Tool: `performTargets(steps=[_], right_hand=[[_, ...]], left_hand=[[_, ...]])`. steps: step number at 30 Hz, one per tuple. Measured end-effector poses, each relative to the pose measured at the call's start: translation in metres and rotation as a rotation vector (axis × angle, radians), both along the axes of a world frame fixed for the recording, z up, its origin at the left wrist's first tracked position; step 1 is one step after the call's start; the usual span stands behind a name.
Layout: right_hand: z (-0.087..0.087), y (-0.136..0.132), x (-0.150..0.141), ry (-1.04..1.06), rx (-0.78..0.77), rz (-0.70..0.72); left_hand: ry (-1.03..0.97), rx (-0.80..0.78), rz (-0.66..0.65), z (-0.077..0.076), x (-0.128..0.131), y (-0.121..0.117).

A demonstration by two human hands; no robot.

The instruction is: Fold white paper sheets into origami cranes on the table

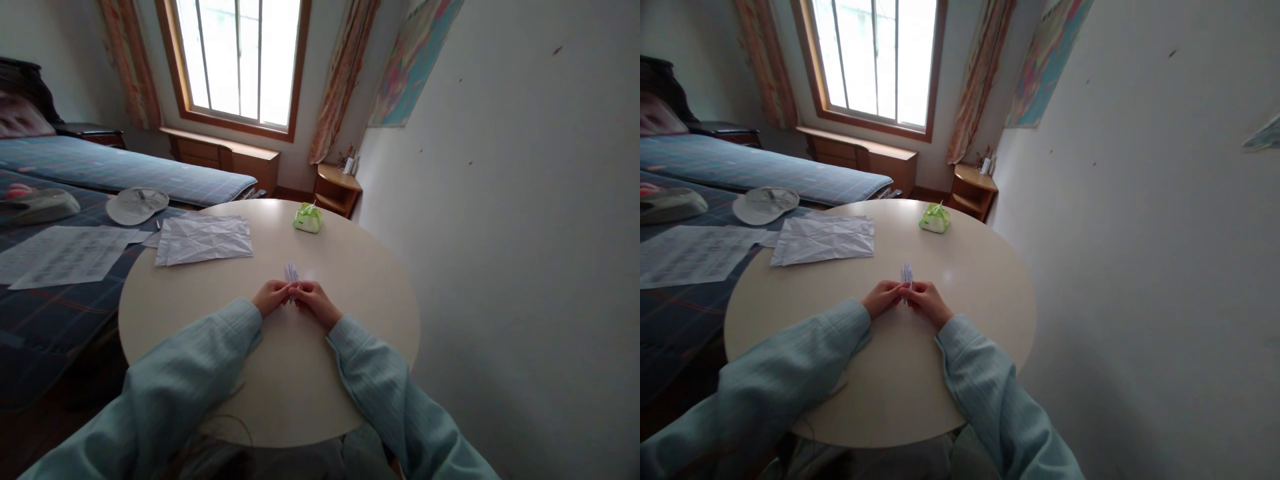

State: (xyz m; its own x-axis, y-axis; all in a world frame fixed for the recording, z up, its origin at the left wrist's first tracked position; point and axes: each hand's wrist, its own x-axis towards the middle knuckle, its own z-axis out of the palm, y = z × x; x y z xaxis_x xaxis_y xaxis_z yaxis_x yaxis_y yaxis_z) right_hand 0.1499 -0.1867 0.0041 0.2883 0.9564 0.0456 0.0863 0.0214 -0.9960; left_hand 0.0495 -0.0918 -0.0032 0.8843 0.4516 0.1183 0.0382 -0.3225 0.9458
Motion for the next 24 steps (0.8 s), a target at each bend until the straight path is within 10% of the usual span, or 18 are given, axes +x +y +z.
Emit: performTargets(steps=[24], right_hand=[[-0.0037, -0.0003, 0.0059, -0.060, 0.034, -0.005]], left_hand=[[-0.046, 0.087, 0.059, 0.0072, 0.0011, 0.0016]])
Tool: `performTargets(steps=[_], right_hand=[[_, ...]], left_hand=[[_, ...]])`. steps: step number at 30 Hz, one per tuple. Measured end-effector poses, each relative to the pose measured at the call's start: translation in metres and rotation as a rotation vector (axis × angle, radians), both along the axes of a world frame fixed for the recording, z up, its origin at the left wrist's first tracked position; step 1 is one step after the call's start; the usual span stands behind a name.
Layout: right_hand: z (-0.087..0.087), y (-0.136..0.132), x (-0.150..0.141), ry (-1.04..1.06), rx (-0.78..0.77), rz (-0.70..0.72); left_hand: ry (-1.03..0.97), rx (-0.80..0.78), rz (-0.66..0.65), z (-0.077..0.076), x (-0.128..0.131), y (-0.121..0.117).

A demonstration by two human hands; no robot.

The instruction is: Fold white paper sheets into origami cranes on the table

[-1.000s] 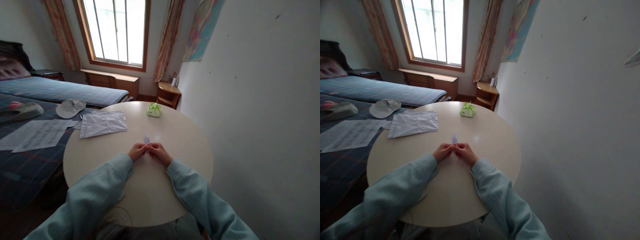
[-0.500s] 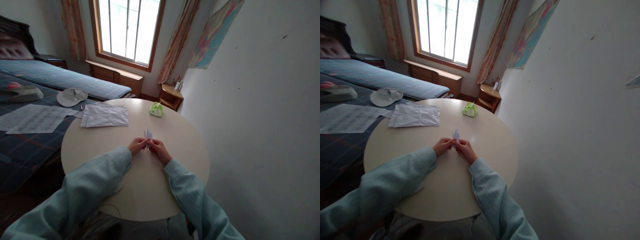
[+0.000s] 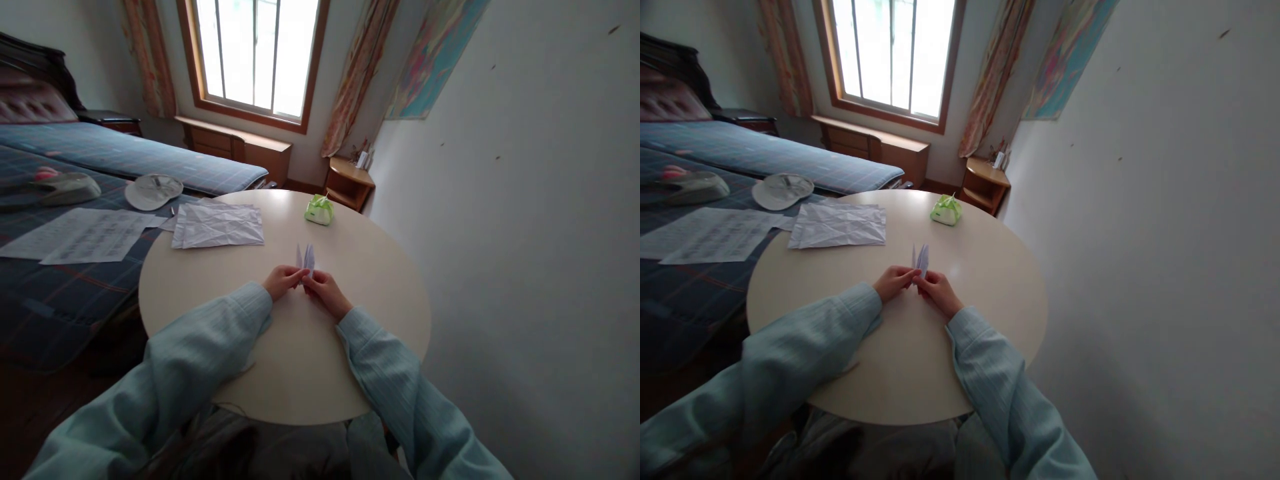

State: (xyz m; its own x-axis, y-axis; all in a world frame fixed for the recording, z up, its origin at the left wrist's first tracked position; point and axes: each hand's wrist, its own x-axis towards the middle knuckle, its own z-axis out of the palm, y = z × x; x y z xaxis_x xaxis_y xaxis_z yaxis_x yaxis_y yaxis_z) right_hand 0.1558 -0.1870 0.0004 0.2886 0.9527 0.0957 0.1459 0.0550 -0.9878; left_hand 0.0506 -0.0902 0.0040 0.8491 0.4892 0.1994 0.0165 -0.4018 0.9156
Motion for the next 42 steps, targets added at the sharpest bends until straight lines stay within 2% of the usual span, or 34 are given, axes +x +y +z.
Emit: performTargets(steps=[7, 16, 22, 34, 42], right_hand=[[0.0018, 0.0001, -0.0020, -0.018, -0.014, -0.006], [-0.0015, 0.0005, -0.0015, -0.076, 0.017, 0.014], [0.0009, 0.0014, -0.0017, -0.090, 0.008, 0.023], [0.0036, -0.0003, -0.0032, 0.009, -0.009, 0.046], [-0.0040, 0.0035, -0.0004, 0.091, 0.026, -0.023]], left_hand=[[0.012, 0.020, 0.006, -0.0015, -0.0009, 0.0035], [0.018, -0.076, -0.050, -0.0012, -0.0011, 0.0025], [0.027, -0.078, -0.026, -0.0011, -0.0002, 0.0025], [0.036, -0.091, 0.001, -0.0037, 0.0010, 0.0024], [-0.019, -0.211, 0.053, -0.0070, 0.0041, 0.0033]])
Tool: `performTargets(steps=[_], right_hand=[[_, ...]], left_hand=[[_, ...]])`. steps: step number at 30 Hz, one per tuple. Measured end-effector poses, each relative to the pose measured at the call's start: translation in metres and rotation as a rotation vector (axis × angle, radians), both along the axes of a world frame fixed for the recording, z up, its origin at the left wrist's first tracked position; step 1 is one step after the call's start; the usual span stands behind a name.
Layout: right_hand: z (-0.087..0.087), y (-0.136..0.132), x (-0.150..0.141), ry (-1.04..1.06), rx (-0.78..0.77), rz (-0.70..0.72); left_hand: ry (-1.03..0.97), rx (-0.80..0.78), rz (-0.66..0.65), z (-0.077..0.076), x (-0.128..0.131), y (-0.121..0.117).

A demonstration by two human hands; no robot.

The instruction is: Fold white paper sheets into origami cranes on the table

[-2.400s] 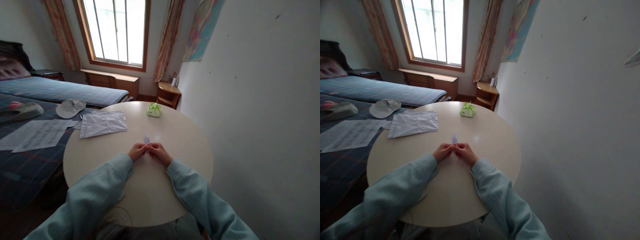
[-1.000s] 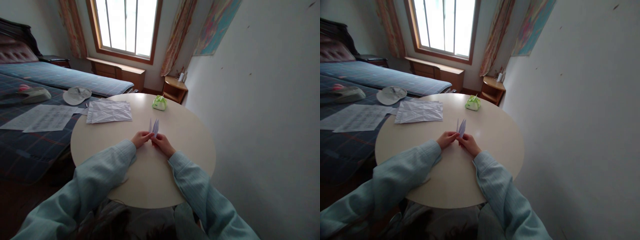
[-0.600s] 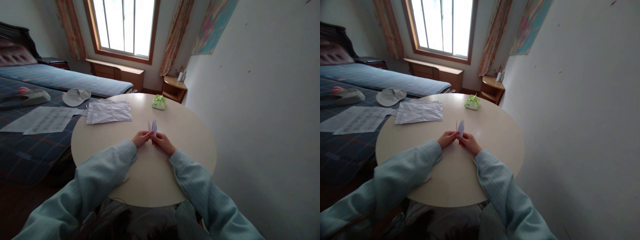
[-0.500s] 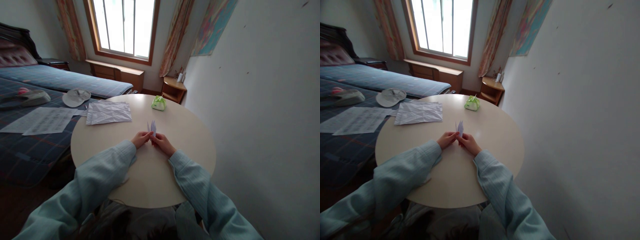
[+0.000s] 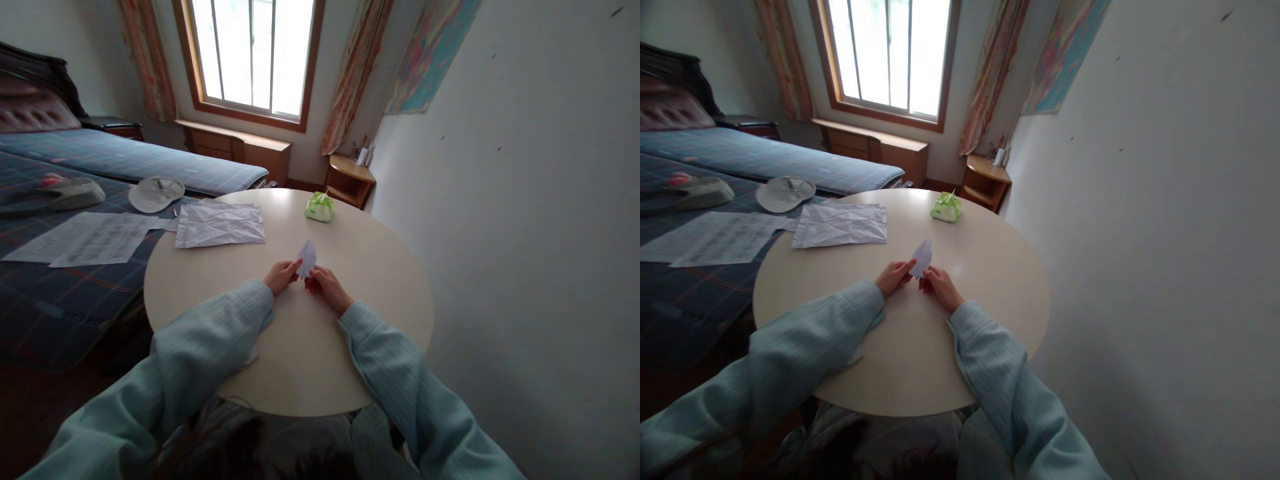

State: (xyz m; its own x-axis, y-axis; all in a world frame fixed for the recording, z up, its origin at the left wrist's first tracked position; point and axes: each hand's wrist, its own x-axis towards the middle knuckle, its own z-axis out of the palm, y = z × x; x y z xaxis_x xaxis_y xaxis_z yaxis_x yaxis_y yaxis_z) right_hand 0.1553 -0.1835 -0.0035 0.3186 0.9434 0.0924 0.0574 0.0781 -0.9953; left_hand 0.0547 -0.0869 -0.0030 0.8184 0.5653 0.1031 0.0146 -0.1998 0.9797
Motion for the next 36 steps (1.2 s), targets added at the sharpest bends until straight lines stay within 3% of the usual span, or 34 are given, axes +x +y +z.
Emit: performTargets(steps=[12, 18, 27, 36], right_hand=[[0.0017, 0.0015, 0.0001, -0.054, 0.009, -0.074], [-0.0014, 0.0027, 0.0063, -0.115, -0.013, -0.184], [0.0021, 0.0023, 0.0033, 0.033, -0.023, -0.175], [-0.0009, 0.0046, 0.0080, -0.060, 0.005, -0.209]], left_hand=[[-0.023, 0.143, 0.011, 0.0005, 0.0016, 0.0048], [0.009, 0.133, 0.032, -0.0044, 0.0045, 0.0093], [-0.090, -0.054, -0.040, -0.0040, 0.0055, 0.0064], [-0.031, 0.057, 0.017, -0.0050, 0.0019, 0.0075]])
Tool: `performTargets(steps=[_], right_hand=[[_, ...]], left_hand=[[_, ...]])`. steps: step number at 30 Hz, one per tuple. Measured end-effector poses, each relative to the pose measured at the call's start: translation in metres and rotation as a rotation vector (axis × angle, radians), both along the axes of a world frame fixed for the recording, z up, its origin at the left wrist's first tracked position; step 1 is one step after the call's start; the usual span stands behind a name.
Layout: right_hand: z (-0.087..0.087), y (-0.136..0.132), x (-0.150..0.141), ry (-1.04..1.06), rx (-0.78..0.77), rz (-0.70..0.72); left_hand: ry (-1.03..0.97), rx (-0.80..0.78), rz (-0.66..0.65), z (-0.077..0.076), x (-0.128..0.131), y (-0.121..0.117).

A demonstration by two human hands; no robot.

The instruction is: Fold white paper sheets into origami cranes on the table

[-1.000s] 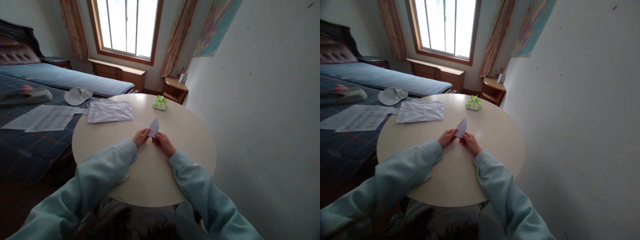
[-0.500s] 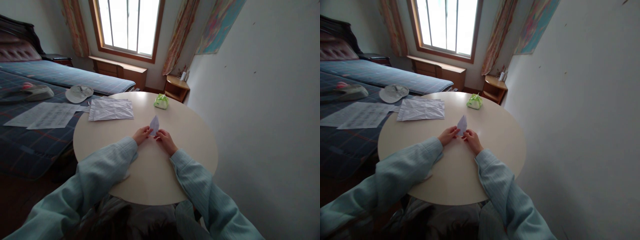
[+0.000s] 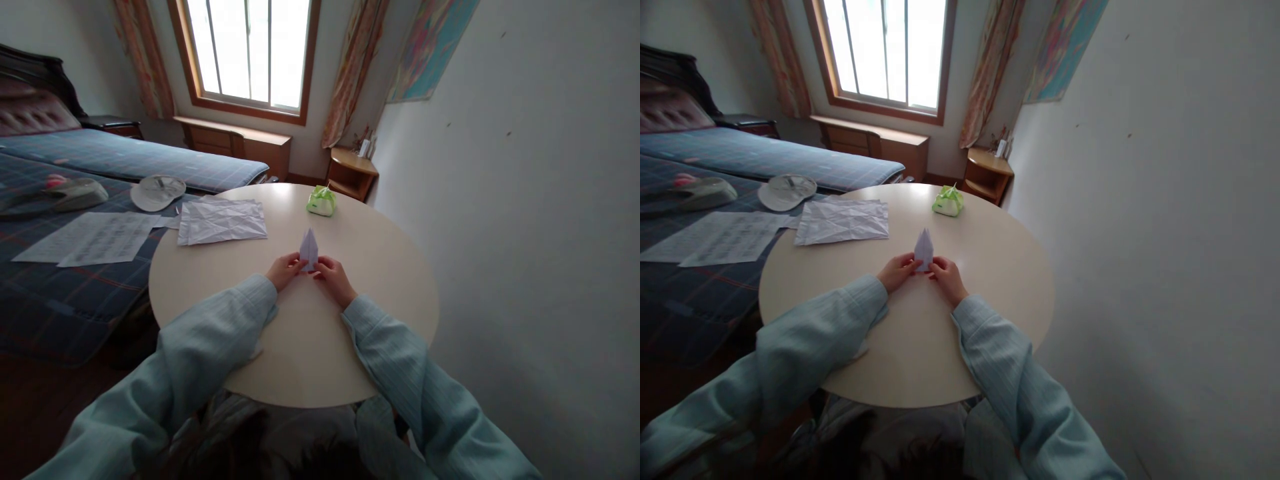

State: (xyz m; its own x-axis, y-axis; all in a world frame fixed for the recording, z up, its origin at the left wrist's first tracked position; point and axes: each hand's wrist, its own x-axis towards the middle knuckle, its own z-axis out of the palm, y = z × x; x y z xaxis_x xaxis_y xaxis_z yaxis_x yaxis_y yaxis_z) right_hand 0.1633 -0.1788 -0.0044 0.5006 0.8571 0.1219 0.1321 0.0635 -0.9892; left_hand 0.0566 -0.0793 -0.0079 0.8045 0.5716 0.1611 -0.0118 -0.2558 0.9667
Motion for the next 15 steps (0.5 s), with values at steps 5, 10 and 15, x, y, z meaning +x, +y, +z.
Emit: performTargets(steps=[5, 10, 15], right_hand=[[0.0004, -0.0006, -0.0011, -0.062, -0.019, 0.003], [-0.0002, -0.0005, -0.0020, -0.086, -0.006, 0.024], [-0.0023, 0.0006, -0.0008, -0.095, -0.004, 0.017]], left_hand=[[0.007, 0.002, 0.008, -0.0020, 0.0009, 0.0035], [0.019, 0.061, 0.093, -0.0036, 0.0024, 0.0067], [-0.063, 0.034, 0.133, -0.0058, 0.0046, 0.0087]])
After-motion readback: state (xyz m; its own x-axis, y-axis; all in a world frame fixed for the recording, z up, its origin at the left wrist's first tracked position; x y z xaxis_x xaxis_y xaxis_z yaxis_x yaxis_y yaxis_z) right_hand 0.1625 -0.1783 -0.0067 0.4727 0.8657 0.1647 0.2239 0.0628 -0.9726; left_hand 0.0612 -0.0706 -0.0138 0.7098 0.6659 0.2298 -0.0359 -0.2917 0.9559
